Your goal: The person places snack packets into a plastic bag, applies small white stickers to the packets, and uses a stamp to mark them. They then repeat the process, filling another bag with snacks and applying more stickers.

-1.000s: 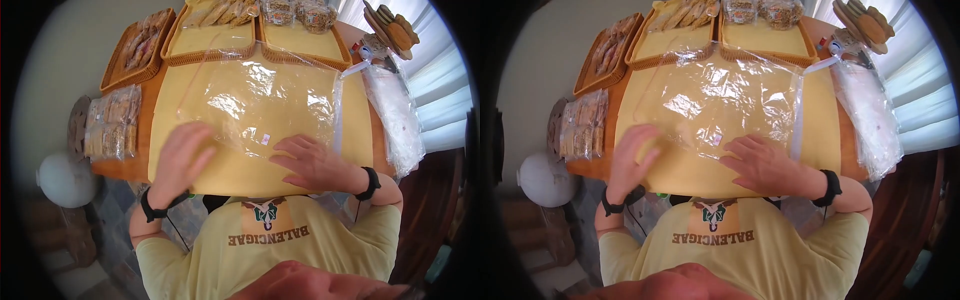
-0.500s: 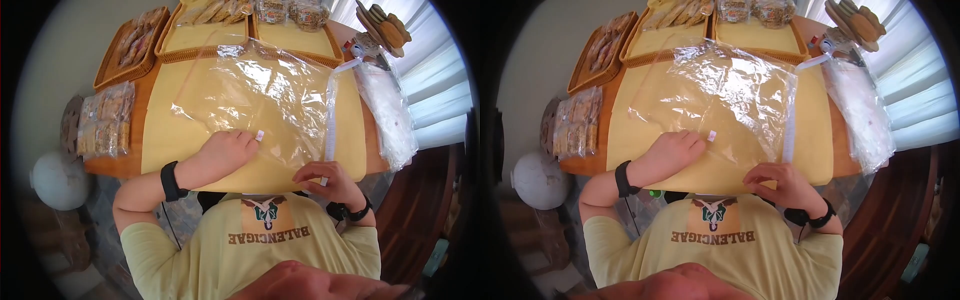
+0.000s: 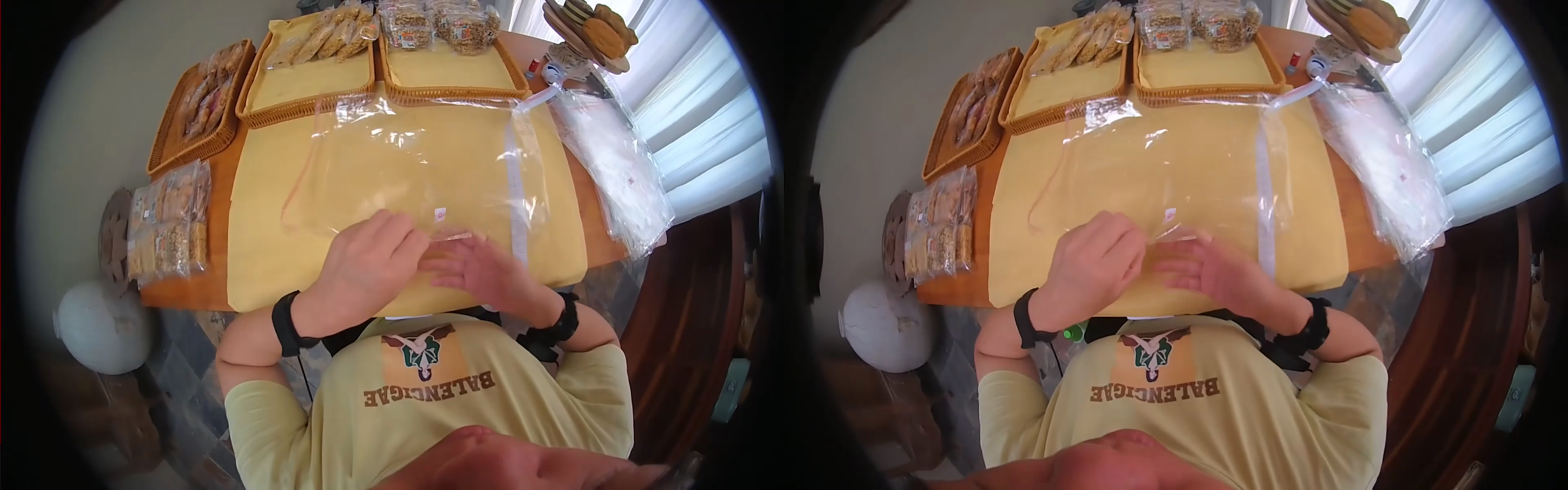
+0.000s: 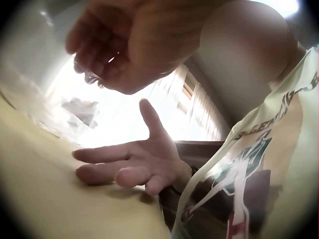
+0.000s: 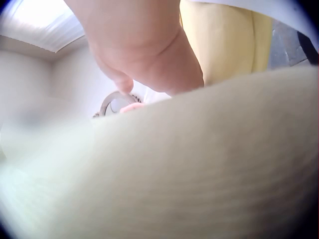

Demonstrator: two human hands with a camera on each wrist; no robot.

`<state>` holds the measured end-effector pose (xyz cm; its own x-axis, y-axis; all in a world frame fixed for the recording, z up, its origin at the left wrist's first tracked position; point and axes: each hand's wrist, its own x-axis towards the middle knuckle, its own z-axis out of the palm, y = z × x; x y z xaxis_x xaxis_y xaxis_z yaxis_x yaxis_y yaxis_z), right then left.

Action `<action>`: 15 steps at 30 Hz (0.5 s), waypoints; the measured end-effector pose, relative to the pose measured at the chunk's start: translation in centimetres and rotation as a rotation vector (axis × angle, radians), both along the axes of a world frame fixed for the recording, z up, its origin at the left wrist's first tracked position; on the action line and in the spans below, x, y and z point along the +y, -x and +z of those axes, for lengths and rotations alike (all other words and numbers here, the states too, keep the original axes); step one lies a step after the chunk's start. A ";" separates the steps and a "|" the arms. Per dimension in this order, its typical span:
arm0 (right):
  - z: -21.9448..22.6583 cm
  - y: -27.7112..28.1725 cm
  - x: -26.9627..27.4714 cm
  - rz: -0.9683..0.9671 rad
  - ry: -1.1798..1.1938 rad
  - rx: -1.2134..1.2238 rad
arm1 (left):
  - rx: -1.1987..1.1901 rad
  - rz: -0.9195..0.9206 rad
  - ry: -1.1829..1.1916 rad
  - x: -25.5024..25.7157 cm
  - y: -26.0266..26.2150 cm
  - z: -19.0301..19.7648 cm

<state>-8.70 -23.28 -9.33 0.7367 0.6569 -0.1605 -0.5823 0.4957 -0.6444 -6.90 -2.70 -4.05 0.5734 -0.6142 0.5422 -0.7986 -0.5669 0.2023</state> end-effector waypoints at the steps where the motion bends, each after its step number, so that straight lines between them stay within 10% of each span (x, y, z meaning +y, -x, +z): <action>1: -0.1 -0.3 -0.1 -0.001 0.001 0.000 | 0.000 -0.001 0.001 0.0 0.1 -0.2; 15: 0.9 -0.9 0.8 -0.295 0.195 -0.049 | 0.272 -0.037 0.113 -0.4 -0.5 -0.2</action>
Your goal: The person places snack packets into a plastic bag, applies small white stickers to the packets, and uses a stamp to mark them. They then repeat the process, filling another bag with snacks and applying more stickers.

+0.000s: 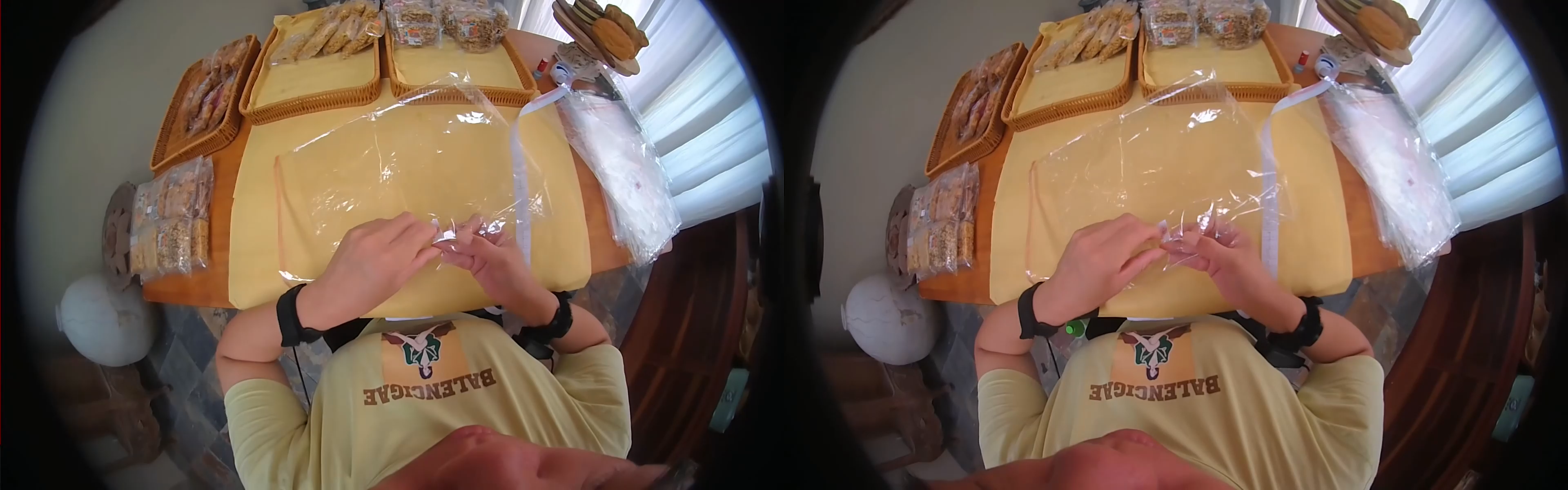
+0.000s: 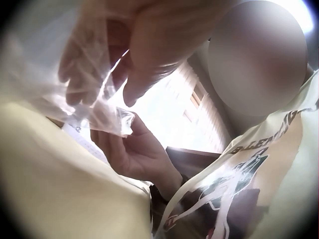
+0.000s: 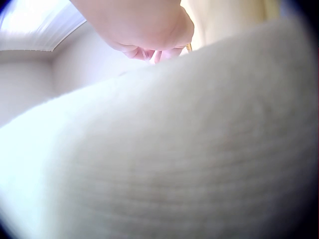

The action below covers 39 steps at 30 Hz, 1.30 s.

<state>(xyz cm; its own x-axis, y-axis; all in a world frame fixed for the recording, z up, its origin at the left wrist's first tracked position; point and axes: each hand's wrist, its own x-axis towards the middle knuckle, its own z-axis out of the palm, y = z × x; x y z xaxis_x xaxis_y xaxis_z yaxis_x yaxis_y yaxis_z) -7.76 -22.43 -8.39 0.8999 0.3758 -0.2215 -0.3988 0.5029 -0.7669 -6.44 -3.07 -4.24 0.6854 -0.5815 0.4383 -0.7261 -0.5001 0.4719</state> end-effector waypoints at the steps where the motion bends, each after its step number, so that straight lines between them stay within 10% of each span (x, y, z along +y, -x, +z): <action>1: -0.1 0.0 0.0 0.002 -0.003 -0.002 | -0.002 0.002 -0.003 -0.1 0.0 -0.1; 28: -0.7 1.1 1.0 -0.100 -0.001 -0.408 | -0.375 0.022 -0.069 -0.2 0.8 -0.3; 39: -0.9 1.4 1.1 -0.184 0.343 -0.651 | -0.336 0.007 -0.069 -0.4 1.0 0.0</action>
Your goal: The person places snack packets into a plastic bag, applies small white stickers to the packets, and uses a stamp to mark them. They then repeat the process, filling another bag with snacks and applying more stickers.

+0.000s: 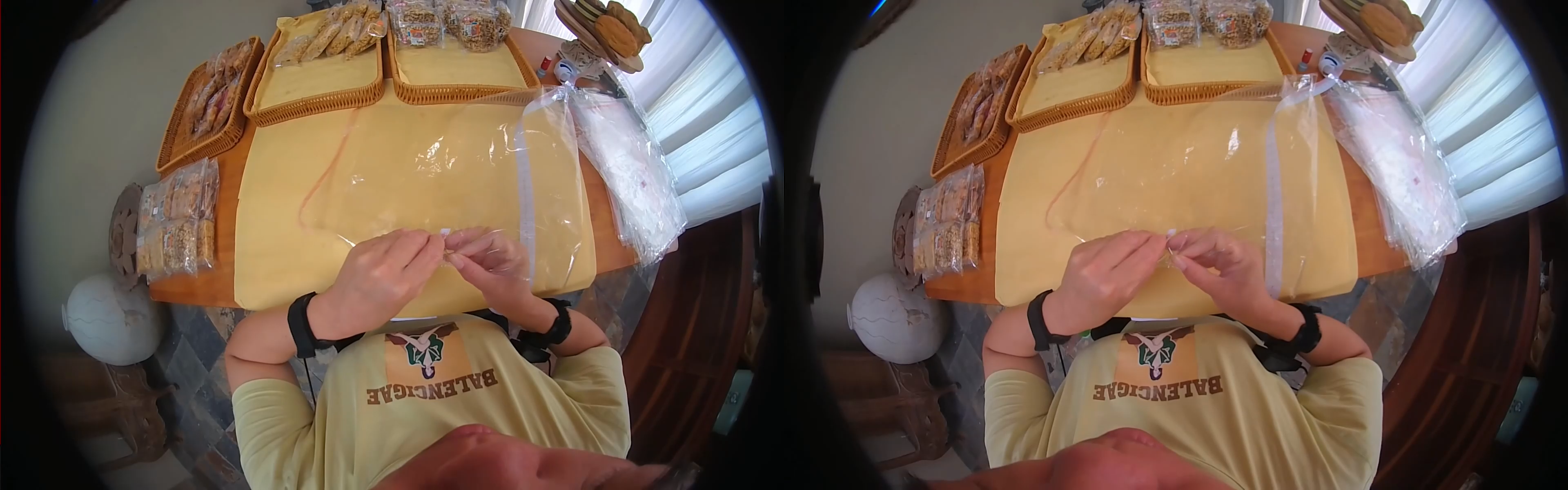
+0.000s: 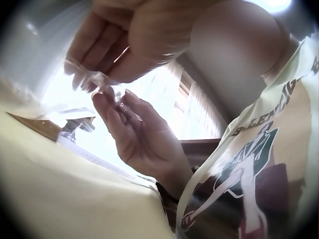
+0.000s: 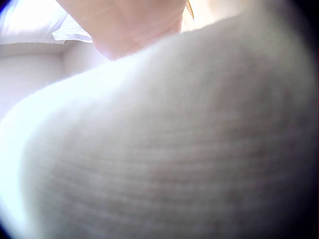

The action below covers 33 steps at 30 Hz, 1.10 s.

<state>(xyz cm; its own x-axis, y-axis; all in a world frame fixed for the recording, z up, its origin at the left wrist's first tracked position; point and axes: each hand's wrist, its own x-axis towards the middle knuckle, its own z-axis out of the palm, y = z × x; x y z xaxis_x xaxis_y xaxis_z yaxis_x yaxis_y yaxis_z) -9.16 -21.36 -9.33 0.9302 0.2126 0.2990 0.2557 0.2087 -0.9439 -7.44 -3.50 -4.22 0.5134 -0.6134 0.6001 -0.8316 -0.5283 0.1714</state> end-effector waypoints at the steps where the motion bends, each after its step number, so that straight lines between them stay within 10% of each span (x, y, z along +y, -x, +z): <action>1: -0.1 0.0 0.0 0.001 0.000 0.001 | 0.001 0.001 0.000 0.0 0.0 -0.1; 12: -0.5 0.1 -0.3 0.060 -0.204 0.211 | 0.418 0.135 0.349 0.6 -2.4 0.4; 33: -0.4 0.1 -0.5 0.095 -0.144 0.105 | 0.384 0.011 0.186 -0.1 -1.4 0.2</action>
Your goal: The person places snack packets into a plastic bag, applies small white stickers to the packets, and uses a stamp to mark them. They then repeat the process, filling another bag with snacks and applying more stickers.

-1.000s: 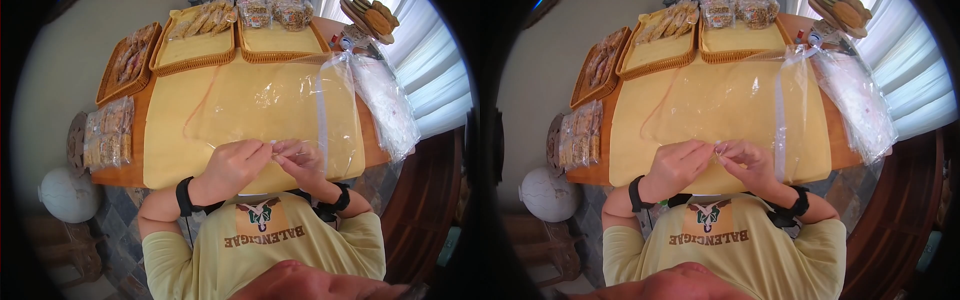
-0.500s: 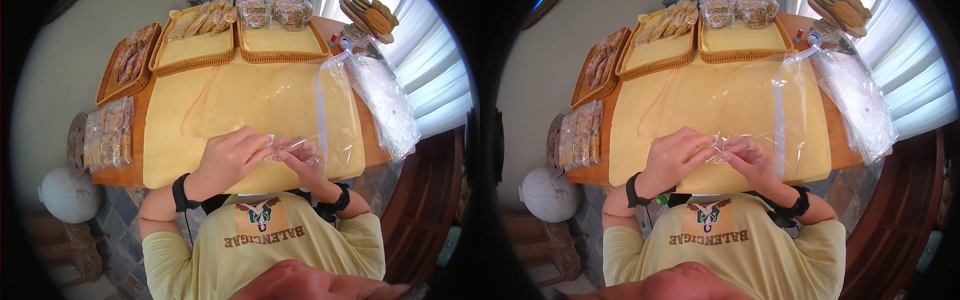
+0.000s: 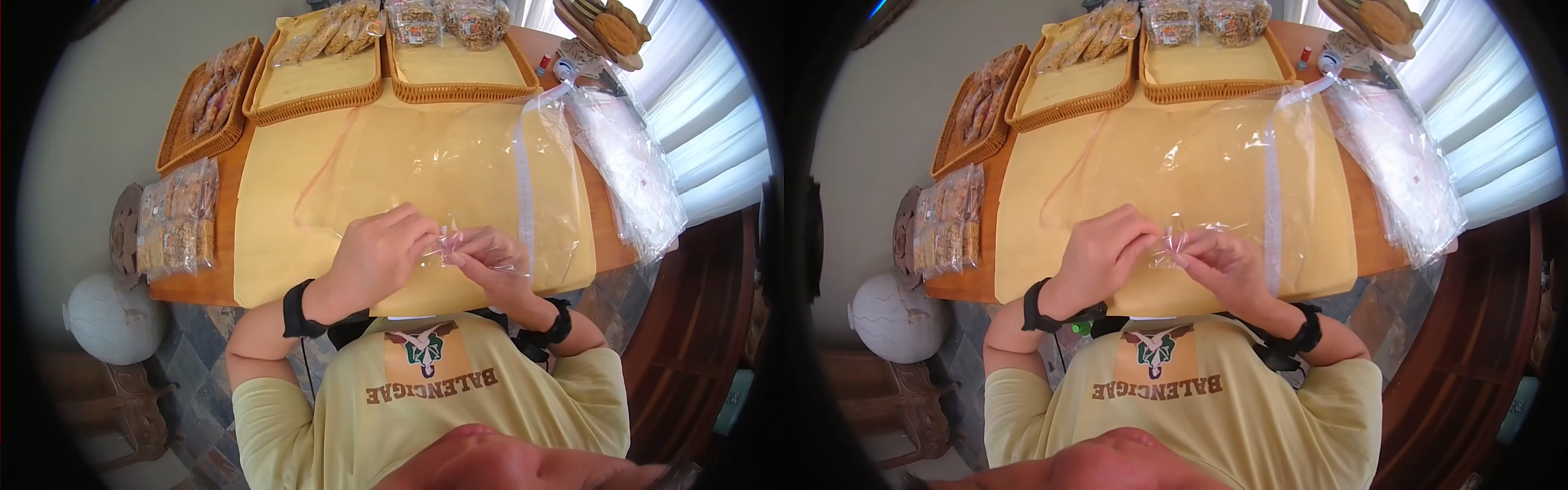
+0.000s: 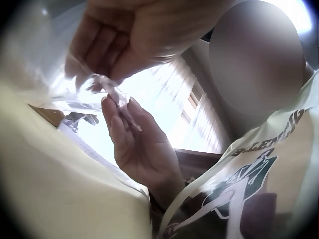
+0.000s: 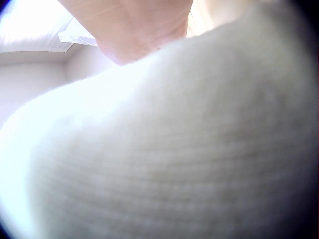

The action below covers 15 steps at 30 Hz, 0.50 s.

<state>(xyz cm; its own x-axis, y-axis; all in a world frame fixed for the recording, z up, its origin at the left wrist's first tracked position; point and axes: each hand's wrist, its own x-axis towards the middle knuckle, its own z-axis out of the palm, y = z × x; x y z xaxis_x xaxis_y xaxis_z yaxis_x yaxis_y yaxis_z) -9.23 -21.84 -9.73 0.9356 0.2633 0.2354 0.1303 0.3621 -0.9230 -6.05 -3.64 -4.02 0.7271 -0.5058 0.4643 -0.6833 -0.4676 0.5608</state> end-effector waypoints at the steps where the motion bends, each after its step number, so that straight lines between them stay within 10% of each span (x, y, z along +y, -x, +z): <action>1: 0.0 0.0 0.0 0.000 0.000 0.000 | 0.000 0.000 0.000 0.0 -0.2 0.0; 15: -0.1 0.5 -0.5 0.009 0.103 0.072 | -0.038 0.209 0.074 0.9 -2.4 0.0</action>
<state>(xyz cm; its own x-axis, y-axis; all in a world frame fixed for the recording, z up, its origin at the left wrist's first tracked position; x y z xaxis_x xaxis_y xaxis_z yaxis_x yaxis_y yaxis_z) -9.72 -22.33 -9.80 0.9464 0.2915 0.1391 0.0597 0.2653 -0.9623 -3.68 -2.70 -3.97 0.7939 -0.3095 0.5234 -0.5970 -0.5601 0.5744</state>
